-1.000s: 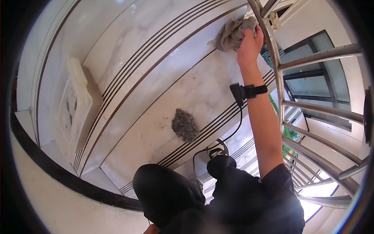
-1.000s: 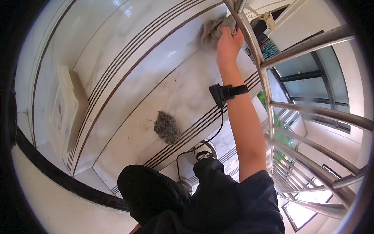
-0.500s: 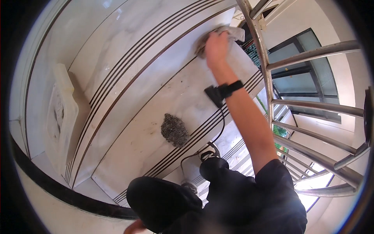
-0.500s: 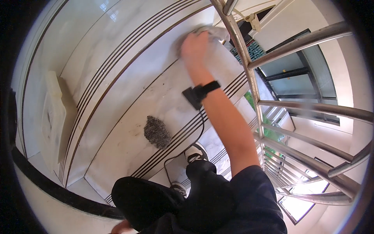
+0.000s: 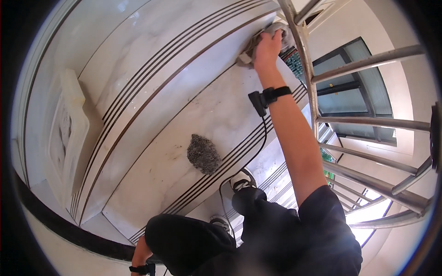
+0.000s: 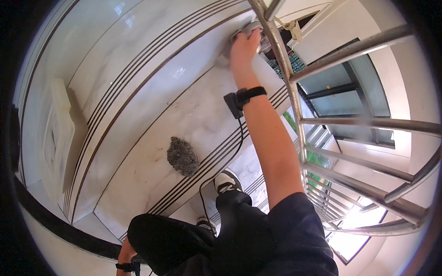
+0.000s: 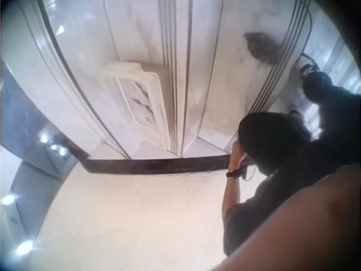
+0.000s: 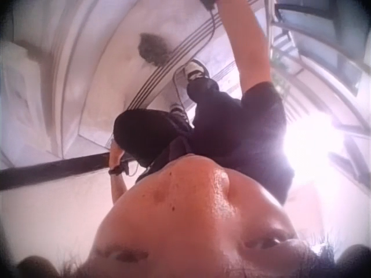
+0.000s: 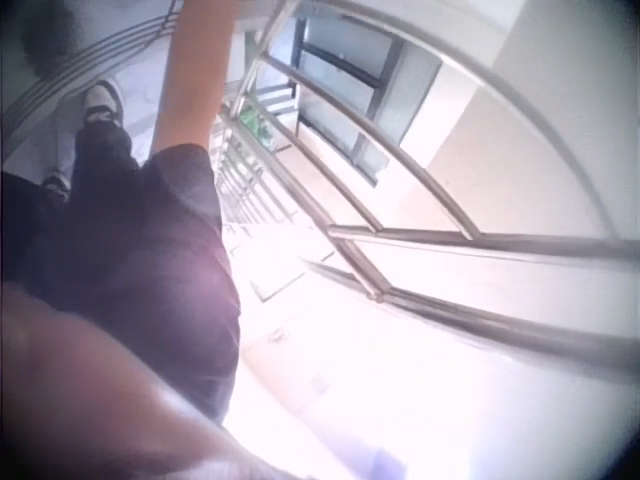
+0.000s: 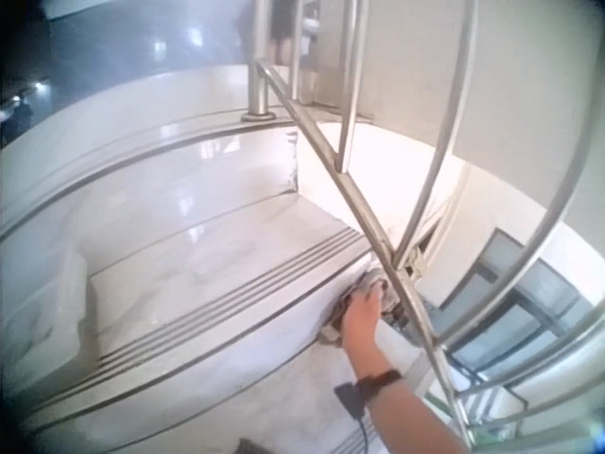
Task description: The person cleans a marble staircase using a cloth and a scrub pad. The person wipes the stairs and the side wall with the cloth dipped in a container of water and scrubs specific areas with the scrub pad before rinsing the cloth.
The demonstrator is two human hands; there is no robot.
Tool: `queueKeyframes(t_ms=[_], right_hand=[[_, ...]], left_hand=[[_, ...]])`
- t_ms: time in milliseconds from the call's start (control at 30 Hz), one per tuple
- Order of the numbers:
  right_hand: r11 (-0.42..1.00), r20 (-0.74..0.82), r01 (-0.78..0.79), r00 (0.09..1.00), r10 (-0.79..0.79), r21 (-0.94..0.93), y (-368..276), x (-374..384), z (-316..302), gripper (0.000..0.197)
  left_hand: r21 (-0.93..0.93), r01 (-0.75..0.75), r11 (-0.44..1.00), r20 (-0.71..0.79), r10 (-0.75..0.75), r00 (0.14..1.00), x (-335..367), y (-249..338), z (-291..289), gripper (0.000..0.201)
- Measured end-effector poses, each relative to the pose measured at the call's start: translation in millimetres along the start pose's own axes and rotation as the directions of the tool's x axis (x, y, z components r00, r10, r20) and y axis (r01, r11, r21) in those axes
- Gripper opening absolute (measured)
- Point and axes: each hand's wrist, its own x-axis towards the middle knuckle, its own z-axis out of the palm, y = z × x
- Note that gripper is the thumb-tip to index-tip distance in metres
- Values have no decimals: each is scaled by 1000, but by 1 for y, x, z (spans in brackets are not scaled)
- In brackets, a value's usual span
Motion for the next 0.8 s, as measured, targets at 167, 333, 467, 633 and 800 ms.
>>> queueKeyframes(t_ms=[167, 333, 467, 633, 800], right_hand=[[962, 123, 163, 983, -138, -218, -22, -94, 47, 71], [943, 562, 85, 819, 118, -321, -56, -211, 35, 74], [926, 618, 314, 776, -122, -211, -51, -199, 18, 65], [733, 404, 493, 858, -318, -470, -43, -84, -12, 51], [835, 177, 324, 946, -273, -445, -8, 17, -29, 52]], left_hand=[[-10, 89, 996, -27, -90, 996, -6, 30, -21, 22], [-192, 70, 979, -148, -99, 984, 0, -8, -4, 22], [-61, 198, 978, 5, -198, 980, 5, 12, -28, 18], [-168, 204, 965, -34, -212, 977, 6, 9, -36, 13], [-218, 202, 955, -61, -220, 974, 5, 15, -38, 15]])
